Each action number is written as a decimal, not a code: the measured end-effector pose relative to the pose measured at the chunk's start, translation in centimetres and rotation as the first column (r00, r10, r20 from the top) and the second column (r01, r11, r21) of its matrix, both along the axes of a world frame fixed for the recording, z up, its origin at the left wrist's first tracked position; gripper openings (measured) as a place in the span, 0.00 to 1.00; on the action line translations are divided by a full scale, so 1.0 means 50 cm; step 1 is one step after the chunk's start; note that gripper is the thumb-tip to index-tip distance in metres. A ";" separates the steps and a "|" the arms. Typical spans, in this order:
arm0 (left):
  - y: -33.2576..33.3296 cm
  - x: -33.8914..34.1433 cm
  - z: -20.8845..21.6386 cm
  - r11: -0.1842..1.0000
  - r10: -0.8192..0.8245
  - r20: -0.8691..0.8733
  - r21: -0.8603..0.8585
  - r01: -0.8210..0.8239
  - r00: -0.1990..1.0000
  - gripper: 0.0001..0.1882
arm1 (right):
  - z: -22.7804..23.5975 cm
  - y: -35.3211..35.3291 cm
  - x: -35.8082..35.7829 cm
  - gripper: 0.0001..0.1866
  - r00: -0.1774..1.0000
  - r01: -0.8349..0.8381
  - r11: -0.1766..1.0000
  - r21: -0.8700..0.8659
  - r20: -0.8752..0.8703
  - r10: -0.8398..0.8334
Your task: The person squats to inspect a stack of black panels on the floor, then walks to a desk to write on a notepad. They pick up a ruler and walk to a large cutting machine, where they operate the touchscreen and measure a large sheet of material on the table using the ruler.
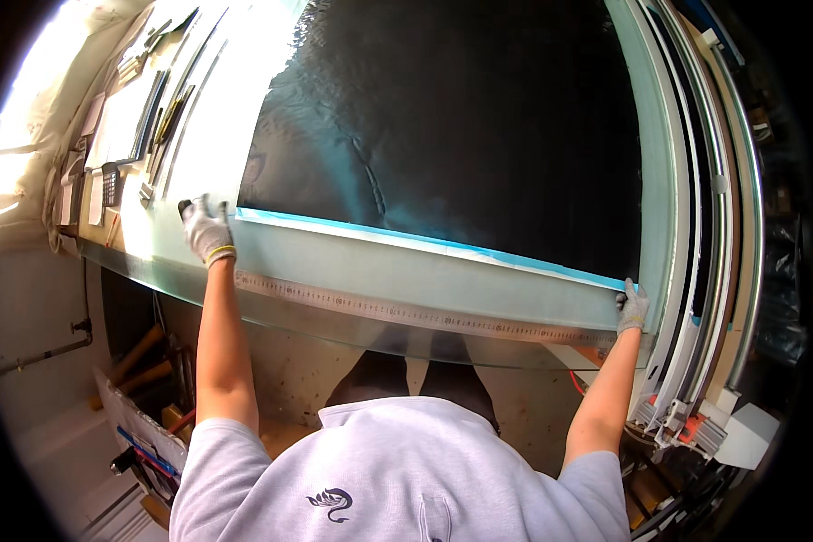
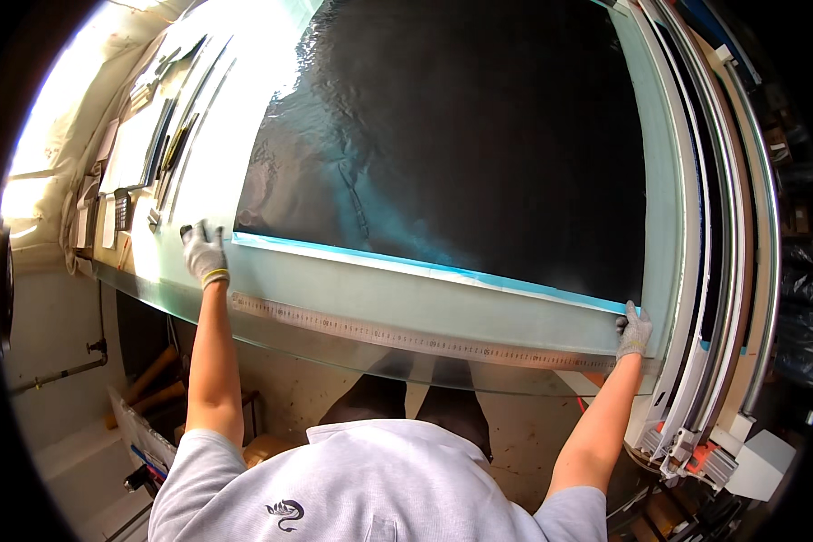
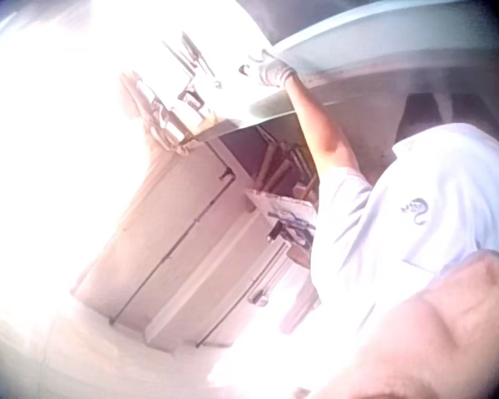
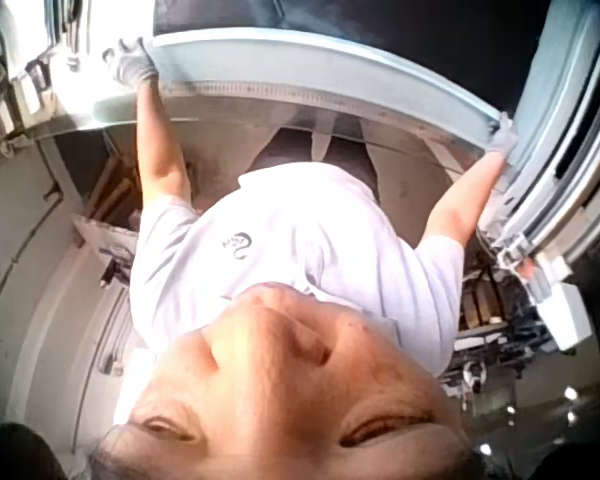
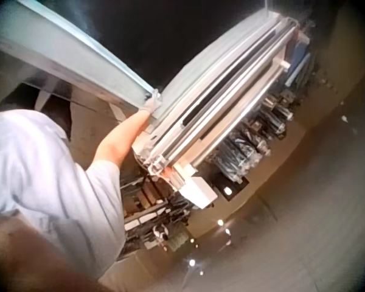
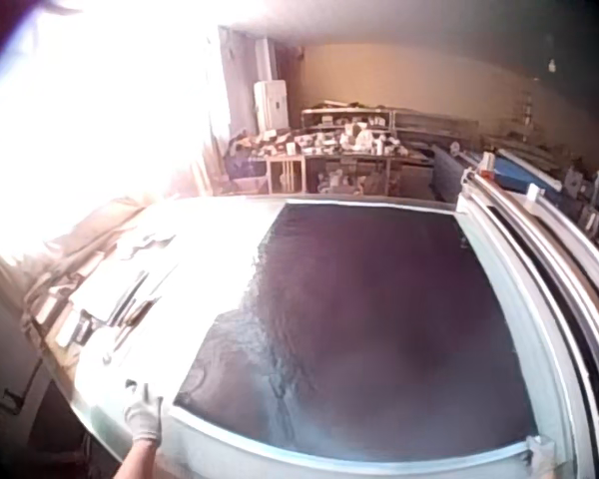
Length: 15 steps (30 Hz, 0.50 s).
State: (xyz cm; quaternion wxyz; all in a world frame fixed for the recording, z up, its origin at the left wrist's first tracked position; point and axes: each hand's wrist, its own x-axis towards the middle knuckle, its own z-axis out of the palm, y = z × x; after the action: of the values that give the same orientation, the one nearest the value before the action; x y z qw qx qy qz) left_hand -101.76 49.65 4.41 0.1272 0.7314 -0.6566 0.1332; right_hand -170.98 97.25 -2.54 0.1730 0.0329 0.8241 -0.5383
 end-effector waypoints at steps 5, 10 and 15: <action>-0.040 0.156 -0.063 0.977 0.209 -0.282 0.026 -0.210 0.936 0.35 | 0.021 -0.022 0.005 0.16 0.989 -0.144 0.987 0.075 -0.025 0.147; 0.054 -0.012 0.046 0.993 0.036 -0.539 0.111 0.029 0.842 0.27 | 0.031 -0.019 0.011 0.17 0.989 -0.150 0.987 0.058 -0.004 0.151; 0.397 -0.413 0.027 0.766 -0.413 -0.417 0.321 0.557 0.809 0.17 | 0.026 -0.033 0.035 0.14 0.981 -0.185 0.969 -0.166 0.020 0.191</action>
State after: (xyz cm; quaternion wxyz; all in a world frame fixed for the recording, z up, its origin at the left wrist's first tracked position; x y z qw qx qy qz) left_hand -122.41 69.49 5.77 0.0993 0.5545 -0.8078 -0.1736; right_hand -169.25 95.61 -1.24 0.2399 -0.0499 0.7735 -0.5845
